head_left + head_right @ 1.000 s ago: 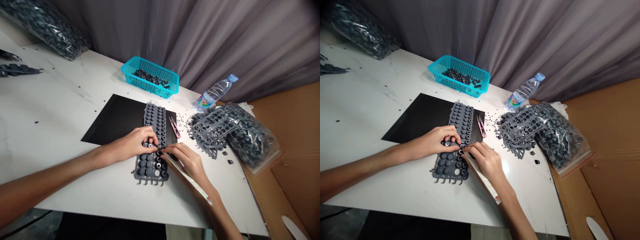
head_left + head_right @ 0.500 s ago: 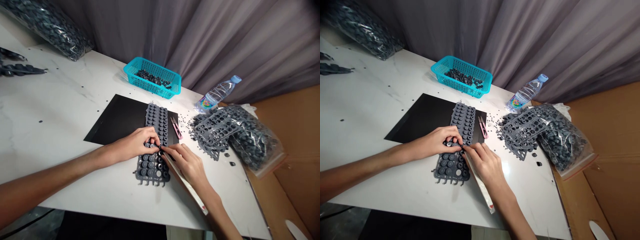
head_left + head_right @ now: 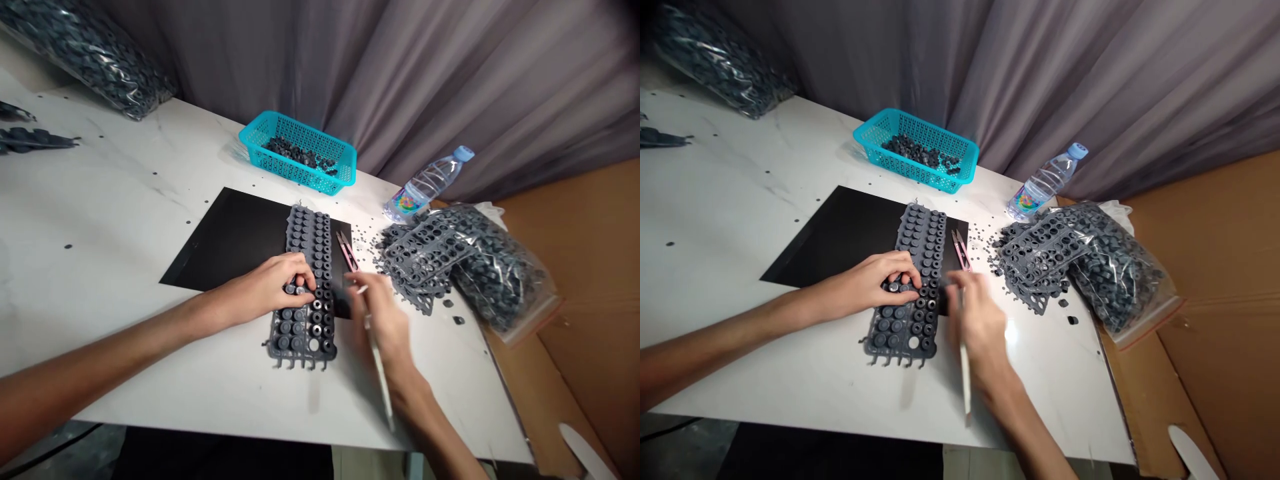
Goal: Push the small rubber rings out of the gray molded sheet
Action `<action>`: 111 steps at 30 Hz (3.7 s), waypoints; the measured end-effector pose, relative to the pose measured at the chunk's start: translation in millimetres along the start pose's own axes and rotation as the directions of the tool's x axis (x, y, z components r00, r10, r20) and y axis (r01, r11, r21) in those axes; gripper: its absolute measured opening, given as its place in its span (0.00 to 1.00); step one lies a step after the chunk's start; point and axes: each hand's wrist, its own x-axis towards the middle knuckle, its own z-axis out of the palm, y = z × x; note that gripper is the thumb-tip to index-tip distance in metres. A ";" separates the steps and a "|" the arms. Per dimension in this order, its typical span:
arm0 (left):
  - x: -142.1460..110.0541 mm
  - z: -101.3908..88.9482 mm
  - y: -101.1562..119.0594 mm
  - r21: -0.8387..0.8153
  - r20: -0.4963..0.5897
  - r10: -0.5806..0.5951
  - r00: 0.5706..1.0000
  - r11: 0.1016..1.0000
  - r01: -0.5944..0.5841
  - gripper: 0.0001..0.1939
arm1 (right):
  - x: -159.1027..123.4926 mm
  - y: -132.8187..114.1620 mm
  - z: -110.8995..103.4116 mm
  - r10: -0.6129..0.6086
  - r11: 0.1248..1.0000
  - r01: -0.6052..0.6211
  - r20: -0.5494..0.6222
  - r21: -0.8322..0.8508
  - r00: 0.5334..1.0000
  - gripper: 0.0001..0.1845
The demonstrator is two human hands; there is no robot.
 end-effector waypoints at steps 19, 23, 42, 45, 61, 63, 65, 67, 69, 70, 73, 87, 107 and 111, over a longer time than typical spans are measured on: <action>-5.1 -11.5 14.1 0.004 0.053 -0.006 0.999 1.000 0.006 0.07 | 7.0 13.3 -12.2 0.062 0.946 -0.127 0.218 0.300 0.974 0.13; -5.0 -9.6 15.9 0.074 -0.055 -0.001 0.998 0.997 0.005 0.07 | 8.7 6.3 -2.5 -0.168 0.919 0.088 0.181 0.385 0.969 0.06; -5.8 -5.7 10.8 0.126 -0.025 0.005 1.000 0.992 -0.001 0.08 | 10.0 11.2 7.5 -0.271 0.956 0.244 0.181 0.161 0.945 0.10; -5.7 -6.8 12.9 0.126 -0.027 -0.003 1.000 0.992 0.007 0.07 | 10.6 8.3 6.9 -0.273 0.961 0.259 0.183 0.098 0.944 0.10; -10.6 1.7 10.1 0.100 -0.065 -0.039 0.997 0.994 0.045 0.06 | 5.8 28.4 5.5 0.204 0.970 -0.210 -0.059 -0.123 0.977 0.16; -10.8 1.4 9.2 0.083 -0.056 -0.033 0.998 0.996 0.037 0.07 | 8.1 44.9 -3.9 0.235 0.967 -0.233 0.006 -0.098 0.972 0.14; -10.7 0.8 9.8 0.081 -0.057 -0.025 0.998 0.996 0.029 0.07 | 9.4 50.5 -11.5 0.203 0.979 -0.204 0.067 0.019 0.977 0.12; -10.7 0.4 11.6 0.099 -0.062 -0.025 0.998 0.995 0.031 0.07 | 9.9 42.9 -14.6 0.118 0.972 -0.143 0.138 0.188 0.983 0.10; -10.7 0.1 13.6 0.120 -0.061 -0.025 0.998 0.992 0.033 0.06 | 10.1 28.2 -12.5 0.016 0.943 -0.073 0.174 0.326 0.985 0.09; -10.6 -0.1 14.3 0.129 -0.060 -0.023 0.998 0.991 0.031 0.06 | 10.1 21.1 -9.9 -0.059 0.928 -0.011 0.178 0.371 0.982 0.08; -10.2 -0.4 14.7 0.148 -0.056 -0.016 0.998 0.989 0.024 0.05 | 10.2 11.1 0.0 -0.258 0.897 0.177 0.153 0.405 0.954 0.08; -8.0 -0.1 13.2 0.133 -0.047 -0.011 0.999 0.991 0.018 0.05 | 11.5 19.0 5.9 -0.382 0.914 0.350 0.143 0.205 0.913 0.07; -6.0 1.1 12.1 0.108 -0.045 -0.004 0.999 0.994 0.009 0.04 | 2.4 2.9 13.1 -0.427 0.889 0.443 0.134 -0.116 0.894 0.12; -5.5 2.2 10.2 0.091 -0.049 -0.019 0.999 0.996 0.024 0.05 | 0.0 0.7 17.2 -0.399 0.903 0.416 0.147 -0.105 0.905 0.12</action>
